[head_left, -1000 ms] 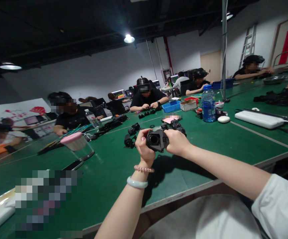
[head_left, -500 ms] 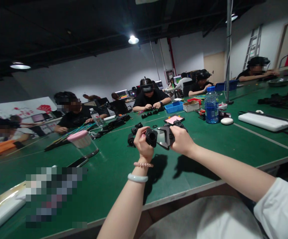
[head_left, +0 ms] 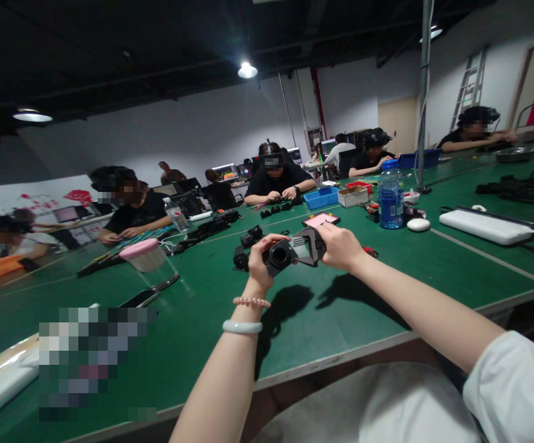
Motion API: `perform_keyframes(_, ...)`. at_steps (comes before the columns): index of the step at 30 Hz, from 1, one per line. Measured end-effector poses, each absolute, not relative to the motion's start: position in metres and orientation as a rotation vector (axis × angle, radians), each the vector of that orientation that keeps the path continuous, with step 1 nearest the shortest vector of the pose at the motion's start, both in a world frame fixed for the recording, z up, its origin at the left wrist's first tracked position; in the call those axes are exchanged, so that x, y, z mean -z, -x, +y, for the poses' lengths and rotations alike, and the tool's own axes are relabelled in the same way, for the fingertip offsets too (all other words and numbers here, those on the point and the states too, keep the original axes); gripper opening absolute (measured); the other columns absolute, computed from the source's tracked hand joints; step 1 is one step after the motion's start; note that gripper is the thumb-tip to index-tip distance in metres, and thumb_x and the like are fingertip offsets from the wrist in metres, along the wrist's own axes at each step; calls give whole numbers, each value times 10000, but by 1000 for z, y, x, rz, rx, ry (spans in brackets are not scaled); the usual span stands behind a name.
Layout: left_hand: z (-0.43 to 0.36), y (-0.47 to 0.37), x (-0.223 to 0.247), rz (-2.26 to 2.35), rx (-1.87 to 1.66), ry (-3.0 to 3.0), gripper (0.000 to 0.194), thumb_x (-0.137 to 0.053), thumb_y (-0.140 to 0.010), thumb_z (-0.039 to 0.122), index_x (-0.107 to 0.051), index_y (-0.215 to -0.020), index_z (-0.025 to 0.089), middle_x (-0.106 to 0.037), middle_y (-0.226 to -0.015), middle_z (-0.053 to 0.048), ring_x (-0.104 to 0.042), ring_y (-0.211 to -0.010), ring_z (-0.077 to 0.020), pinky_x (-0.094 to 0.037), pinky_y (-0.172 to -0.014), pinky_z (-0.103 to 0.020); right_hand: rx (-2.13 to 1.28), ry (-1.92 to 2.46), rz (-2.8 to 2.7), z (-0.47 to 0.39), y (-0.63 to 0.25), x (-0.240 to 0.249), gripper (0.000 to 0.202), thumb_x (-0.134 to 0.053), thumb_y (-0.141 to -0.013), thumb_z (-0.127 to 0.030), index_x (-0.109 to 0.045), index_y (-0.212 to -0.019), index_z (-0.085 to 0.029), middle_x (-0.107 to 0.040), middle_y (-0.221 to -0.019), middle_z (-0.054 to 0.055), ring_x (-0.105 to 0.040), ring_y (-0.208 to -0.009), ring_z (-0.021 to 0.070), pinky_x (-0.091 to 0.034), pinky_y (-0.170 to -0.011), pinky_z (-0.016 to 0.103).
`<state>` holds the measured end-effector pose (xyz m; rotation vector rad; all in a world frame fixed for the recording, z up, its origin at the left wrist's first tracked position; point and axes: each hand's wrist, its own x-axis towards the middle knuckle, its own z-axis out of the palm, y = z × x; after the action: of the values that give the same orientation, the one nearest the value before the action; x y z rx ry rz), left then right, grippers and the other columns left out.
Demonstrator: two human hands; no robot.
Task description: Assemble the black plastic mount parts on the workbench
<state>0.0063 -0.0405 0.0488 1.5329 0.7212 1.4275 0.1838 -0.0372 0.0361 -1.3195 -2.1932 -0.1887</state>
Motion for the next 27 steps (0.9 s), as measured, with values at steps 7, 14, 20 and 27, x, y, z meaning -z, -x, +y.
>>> perform_keyframes(7, -35, -4, -41, 688, -1315, -1438, 352, -314, -697, 341, -578, -734, 110, -595, -647, -64, -545, -537, -165, -451, -460, -302, 321, 1261, -2269, -32, -187, -34, 296, -445, -646, -169, -451, -940, -135, -493, -924, 102, -524, -765, 208, -385, -624, 285)
perform_keyframes(14, -37, -4, -41, 731, -1269, -1396, 353, -325, -675, 363, -576, -744, 124, -595, -664, -62, -543, -558, -180, -454, -468, -325, 324, 1290, -2292, -30, -183, -31, 280, -444, -635, -166, -455, -914, -145, -505, -904, 100, -534, -744, 201, -387, -612, 281)
perform_keyframes(20, -35, -6, -38, 735, -1320, -1410, 329, -353, -671, 345, -581, -713, 110, -585, -656, -53, -521, -590, -149, -420, -526, -253, 334, 1290, -2315, -32, -179, -27, 281, -450, -624, -169, -455, -905, -160, -517, -887, 86, -542, -726, 201, -390, -594, 278)
perform_keyframes(27, -34, -7, -36, 798, -1317, -1435, 357, -345, -671, 377, -586, -678, 114, -582, -623, -52, -513, -562, -152, -396, -511, -258, 265, 1318, -2353, -33, -178, -28, 281, -464, -634, -169, -467, -915, -151, -518, -919, 98, -535, -791, 204, -389, -636, 275)
